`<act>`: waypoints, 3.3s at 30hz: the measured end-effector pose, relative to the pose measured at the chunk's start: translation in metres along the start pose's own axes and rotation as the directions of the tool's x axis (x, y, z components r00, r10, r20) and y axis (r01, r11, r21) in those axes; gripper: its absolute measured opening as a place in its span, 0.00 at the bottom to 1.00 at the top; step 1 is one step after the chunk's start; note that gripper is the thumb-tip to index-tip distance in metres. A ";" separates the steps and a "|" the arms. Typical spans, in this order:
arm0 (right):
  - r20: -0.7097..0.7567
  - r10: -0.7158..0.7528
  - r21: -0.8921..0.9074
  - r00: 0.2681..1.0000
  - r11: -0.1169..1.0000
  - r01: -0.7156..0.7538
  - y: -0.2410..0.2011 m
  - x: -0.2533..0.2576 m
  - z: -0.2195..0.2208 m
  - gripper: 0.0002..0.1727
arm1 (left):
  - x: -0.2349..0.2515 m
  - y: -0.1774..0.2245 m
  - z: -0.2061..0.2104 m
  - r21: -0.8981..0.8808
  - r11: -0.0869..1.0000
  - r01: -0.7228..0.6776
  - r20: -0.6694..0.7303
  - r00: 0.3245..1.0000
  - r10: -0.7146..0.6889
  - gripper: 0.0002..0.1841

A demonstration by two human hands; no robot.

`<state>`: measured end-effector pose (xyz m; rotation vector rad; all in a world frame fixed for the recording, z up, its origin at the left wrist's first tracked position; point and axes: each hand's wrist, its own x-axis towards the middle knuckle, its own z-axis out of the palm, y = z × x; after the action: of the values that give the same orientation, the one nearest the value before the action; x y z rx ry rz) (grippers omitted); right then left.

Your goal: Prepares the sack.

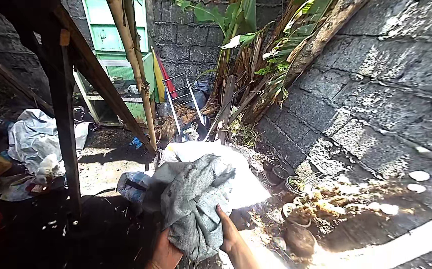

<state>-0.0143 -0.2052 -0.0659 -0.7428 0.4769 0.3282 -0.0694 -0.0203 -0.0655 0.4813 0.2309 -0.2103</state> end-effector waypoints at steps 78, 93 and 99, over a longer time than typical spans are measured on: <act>0.030 -0.643 0.237 0.765 0.748 0.620 -0.029 -0.009 -0.067 0.34 | 0.036 0.075 0.002 0.195 0.978 0.076 -0.376 0.926 0.003 0.27; 0.404 -0.400 -0.911 0.823 -0.260 0.321 -0.029 0.009 -0.057 0.78 | 0.039 0.049 0.002 0.405 0.905 0.133 -0.420 0.906 0.055 0.23; 0.052 -0.297 -0.969 0.953 -0.247 -0.024 -0.025 0.055 -0.037 0.47 | 0.035 0.073 -0.021 0.558 0.812 0.170 -0.406 0.910 0.089 0.18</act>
<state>0.0320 -0.2426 -0.1042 -2.5951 0.1811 0.3742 -0.0214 0.0475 -0.0612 1.1473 0.6068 -0.2195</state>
